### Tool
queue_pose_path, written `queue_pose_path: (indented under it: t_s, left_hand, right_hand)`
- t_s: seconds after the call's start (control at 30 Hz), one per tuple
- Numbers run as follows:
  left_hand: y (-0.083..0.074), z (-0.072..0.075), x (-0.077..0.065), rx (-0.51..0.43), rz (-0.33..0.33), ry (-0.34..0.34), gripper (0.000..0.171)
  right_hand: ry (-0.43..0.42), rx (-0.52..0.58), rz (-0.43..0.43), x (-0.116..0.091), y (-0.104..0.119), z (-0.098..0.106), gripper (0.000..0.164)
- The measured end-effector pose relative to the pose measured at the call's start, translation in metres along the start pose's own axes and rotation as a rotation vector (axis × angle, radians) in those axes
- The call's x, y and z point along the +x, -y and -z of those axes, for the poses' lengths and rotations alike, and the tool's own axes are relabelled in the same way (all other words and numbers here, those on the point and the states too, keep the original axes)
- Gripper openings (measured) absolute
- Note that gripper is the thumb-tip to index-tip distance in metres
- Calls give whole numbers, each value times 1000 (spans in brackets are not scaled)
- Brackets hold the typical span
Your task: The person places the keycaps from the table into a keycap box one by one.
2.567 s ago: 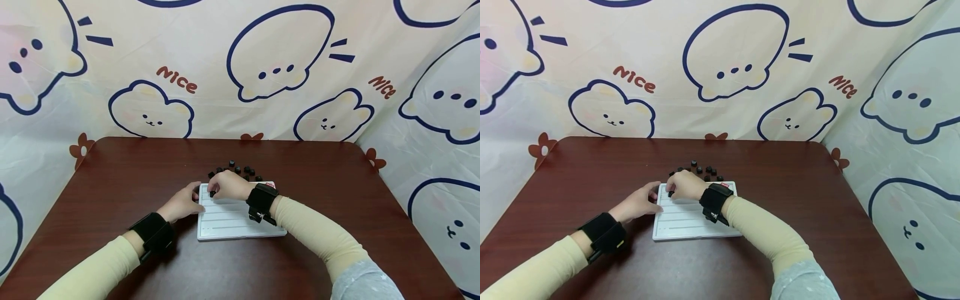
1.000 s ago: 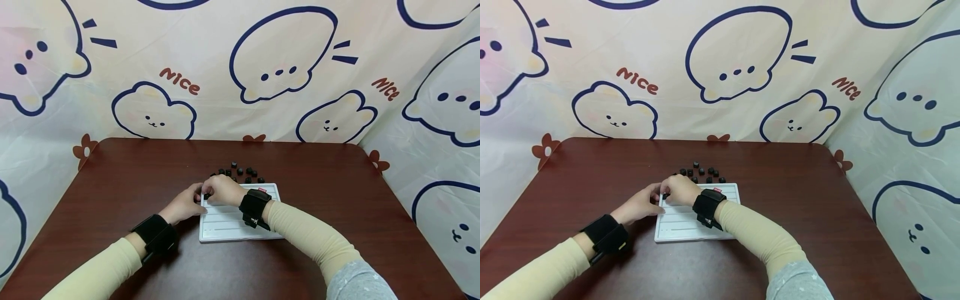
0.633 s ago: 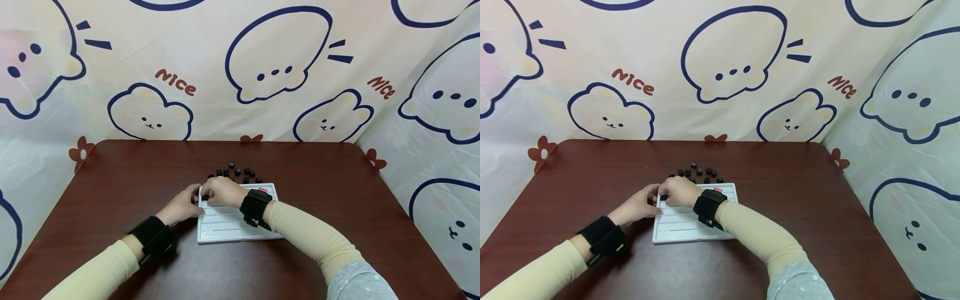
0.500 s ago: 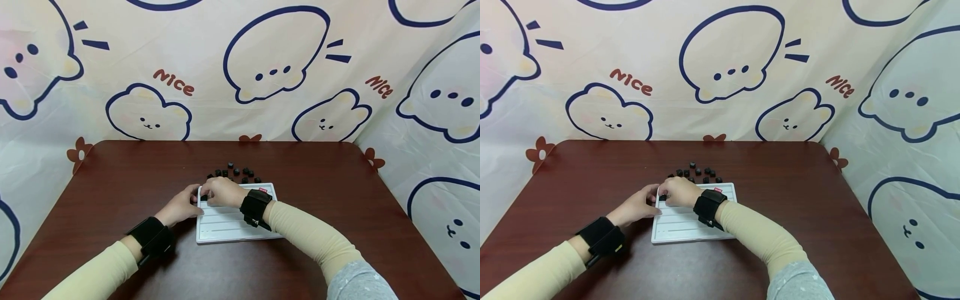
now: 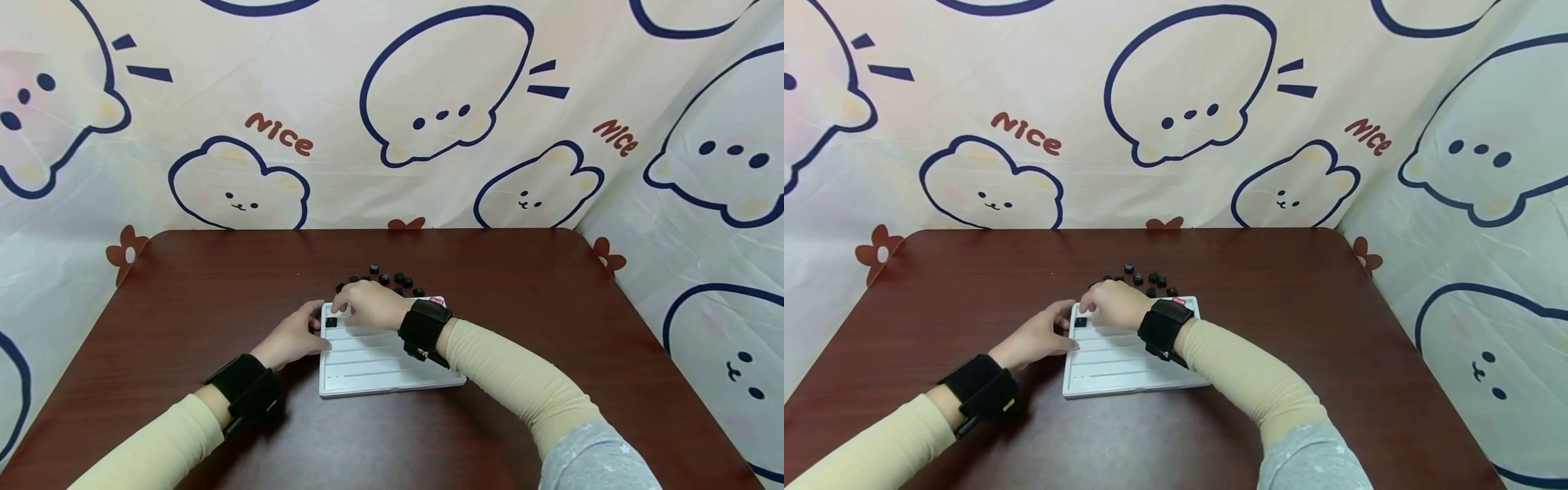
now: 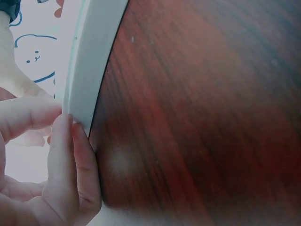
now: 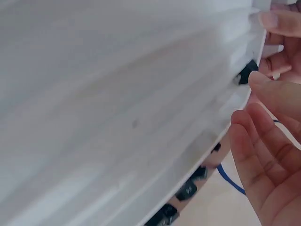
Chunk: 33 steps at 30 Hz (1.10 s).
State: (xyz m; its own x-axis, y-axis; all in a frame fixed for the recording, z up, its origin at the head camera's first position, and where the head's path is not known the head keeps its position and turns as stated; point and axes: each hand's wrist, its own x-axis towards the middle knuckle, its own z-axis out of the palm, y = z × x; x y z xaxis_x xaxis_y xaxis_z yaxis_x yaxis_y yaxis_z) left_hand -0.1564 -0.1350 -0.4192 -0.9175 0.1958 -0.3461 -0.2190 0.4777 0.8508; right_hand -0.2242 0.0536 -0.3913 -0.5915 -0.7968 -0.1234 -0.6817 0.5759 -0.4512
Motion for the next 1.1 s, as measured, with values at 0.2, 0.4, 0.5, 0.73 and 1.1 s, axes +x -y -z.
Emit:
queue_pose_path:
  t_s: [0.2,0.4,0.5,0.73,1.1]
  left_hand:
    - [1,0,2,-6,-5,-2,83]
    - [3,0,3,-15,7,2,83]
    - [2,0,2,-21,7,2,84]
    - [1,-1,0,-37,15,-3,85]
    - [4,0,3,-37,21,-3,85]
  right_hand:
    - [-22,-35,-4,-6,-8,16,26]
    - [-29,4,30,-17,-24,31,28]
    - [-37,17,47,-25,-35,35,27]
    - [-57,21,21,-46,-58,42,25]
    - [-128,59,-73,-64,-98,49,23]
